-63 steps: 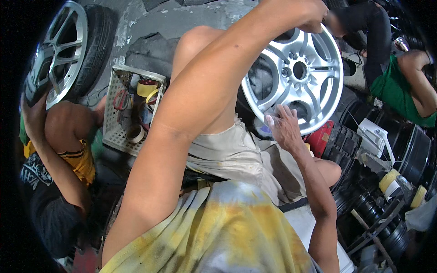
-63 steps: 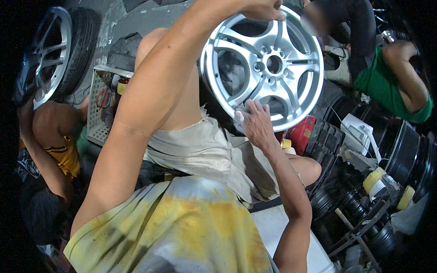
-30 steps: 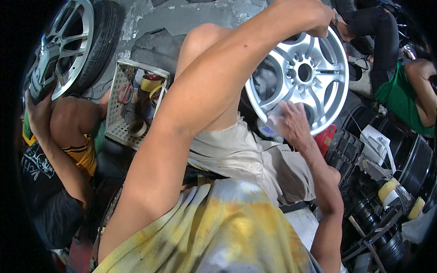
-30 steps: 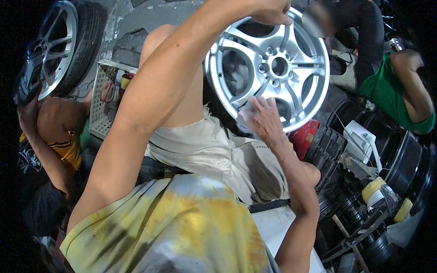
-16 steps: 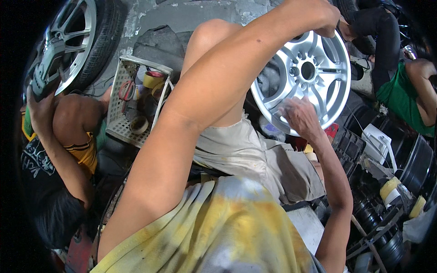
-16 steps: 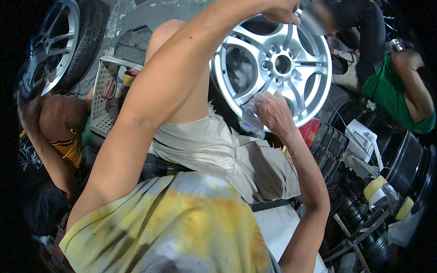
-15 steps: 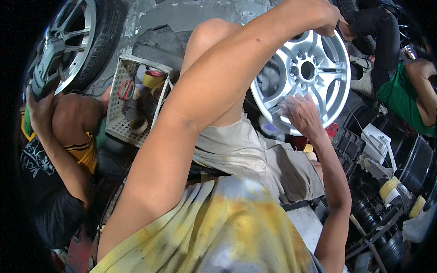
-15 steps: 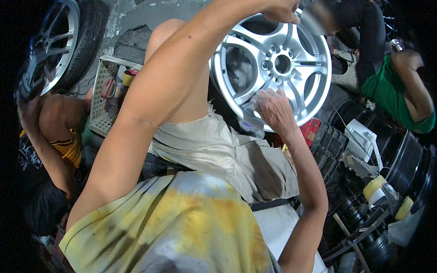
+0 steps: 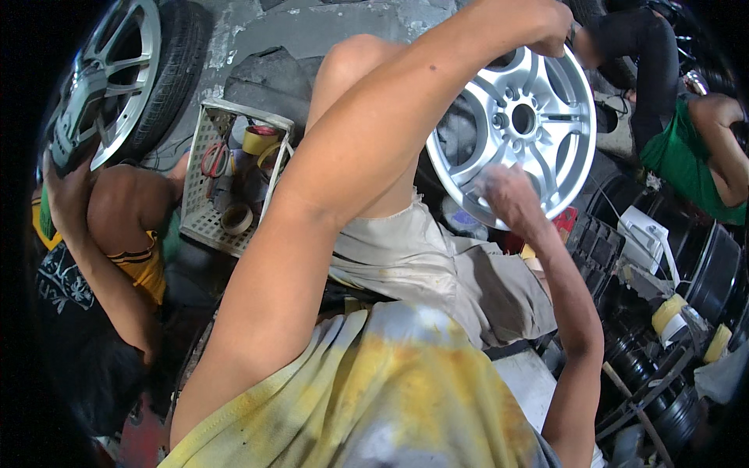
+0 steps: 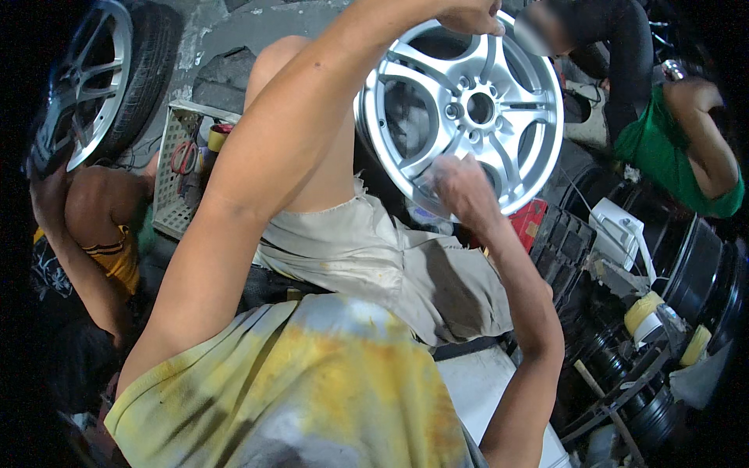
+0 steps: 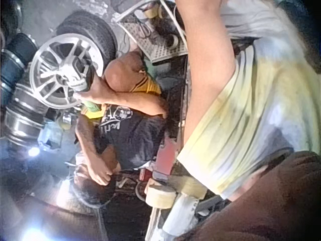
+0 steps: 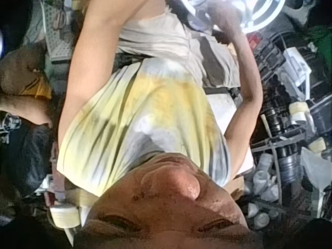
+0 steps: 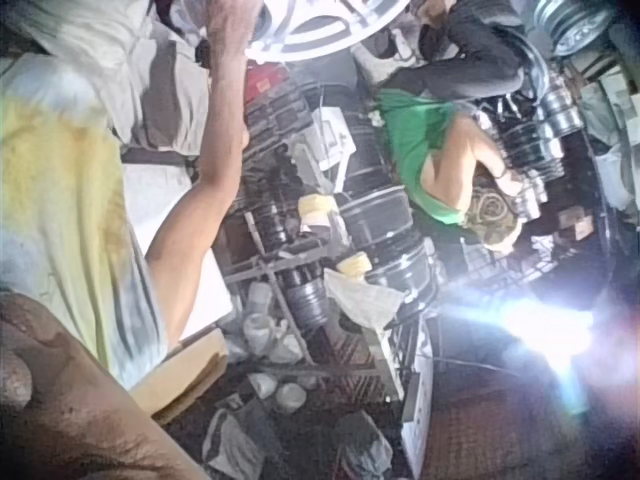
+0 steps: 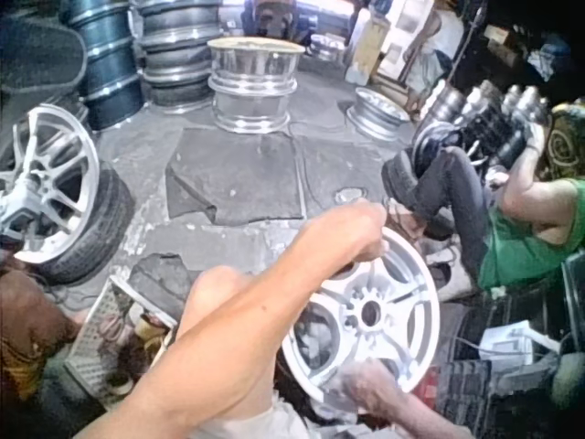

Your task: The person sits on the floor and scrubs a silver car rim with a white cloth. They rotate the rim to clean different sections of the spokes and the outer edge. The person briefly picks up a spray bottle and sprays the rim before resuming scrubbing.

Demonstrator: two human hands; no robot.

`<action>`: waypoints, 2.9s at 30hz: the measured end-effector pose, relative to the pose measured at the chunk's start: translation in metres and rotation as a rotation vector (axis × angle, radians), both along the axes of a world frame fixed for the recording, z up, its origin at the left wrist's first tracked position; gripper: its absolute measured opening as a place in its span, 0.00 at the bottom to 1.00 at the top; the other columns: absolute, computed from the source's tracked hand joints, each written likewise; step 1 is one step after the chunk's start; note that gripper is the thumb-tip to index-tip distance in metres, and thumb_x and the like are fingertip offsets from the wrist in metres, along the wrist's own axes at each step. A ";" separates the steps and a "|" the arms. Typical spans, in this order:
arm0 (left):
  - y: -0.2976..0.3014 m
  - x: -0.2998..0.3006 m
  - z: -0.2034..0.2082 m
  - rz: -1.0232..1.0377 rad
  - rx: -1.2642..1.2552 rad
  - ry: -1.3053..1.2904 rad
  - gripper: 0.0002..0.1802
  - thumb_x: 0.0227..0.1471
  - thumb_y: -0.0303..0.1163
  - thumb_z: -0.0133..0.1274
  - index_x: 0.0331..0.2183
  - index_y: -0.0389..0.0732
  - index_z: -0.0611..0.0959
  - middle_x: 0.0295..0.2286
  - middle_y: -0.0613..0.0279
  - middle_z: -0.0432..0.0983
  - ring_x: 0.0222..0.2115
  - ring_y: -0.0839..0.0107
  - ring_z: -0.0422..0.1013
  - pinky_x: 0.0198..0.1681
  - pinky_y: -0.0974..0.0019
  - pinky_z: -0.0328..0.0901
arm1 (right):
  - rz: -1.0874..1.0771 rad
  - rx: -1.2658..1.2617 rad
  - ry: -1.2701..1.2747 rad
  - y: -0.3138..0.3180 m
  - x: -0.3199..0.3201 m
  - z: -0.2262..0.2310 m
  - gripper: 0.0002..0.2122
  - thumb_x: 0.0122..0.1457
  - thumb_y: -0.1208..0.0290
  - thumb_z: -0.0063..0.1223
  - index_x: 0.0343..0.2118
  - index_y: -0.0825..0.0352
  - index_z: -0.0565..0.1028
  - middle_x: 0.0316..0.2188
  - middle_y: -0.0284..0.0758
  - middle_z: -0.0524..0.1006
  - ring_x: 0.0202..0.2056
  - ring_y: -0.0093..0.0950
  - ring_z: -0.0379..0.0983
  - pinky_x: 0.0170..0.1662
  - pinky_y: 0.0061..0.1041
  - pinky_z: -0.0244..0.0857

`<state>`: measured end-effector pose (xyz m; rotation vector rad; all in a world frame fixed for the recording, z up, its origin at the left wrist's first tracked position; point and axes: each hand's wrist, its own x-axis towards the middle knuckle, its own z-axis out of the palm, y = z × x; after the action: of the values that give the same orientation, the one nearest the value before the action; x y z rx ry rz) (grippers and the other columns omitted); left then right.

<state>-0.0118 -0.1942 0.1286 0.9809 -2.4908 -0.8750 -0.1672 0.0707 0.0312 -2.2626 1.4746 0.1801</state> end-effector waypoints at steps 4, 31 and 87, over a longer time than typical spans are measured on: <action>-0.001 0.003 0.014 -0.008 0.052 -0.143 0.20 0.51 0.39 0.61 0.39 0.32 0.87 0.42 0.40 0.82 0.45 0.48 0.79 0.47 0.51 0.74 | -0.069 0.012 -0.005 -0.008 0.005 0.006 0.10 0.68 0.66 0.47 0.37 0.67 0.78 0.38 0.39 0.76 0.42 0.37 0.73 0.48 0.42 0.62; -0.005 -0.002 0.013 -0.047 0.056 -0.194 0.23 0.56 0.44 0.58 0.41 0.31 0.87 0.44 0.37 0.81 0.48 0.46 0.77 0.51 0.50 0.72 | 0.092 -0.297 0.338 -0.035 -0.034 -0.003 0.12 0.69 0.62 0.48 0.45 0.57 0.83 0.50 0.40 0.76 0.52 0.36 0.72 0.57 0.45 0.63; -0.005 0.001 -0.007 -0.148 0.001 -0.151 0.30 0.60 0.54 0.55 0.47 0.36 0.86 0.43 0.40 0.82 0.45 0.45 0.80 0.52 0.46 0.73 | -1.205 -0.587 -0.009 -0.014 0.068 -0.056 0.13 0.65 0.68 0.53 0.40 0.73 0.83 0.62 0.48 0.64 0.65 0.49 0.55 0.61 0.51 0.53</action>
<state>-0.0106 -0.1988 0.1218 0.9024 -2.7201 -0.8762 -0.0992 0.0571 -0.0248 -1.2732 2.8204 -0.6905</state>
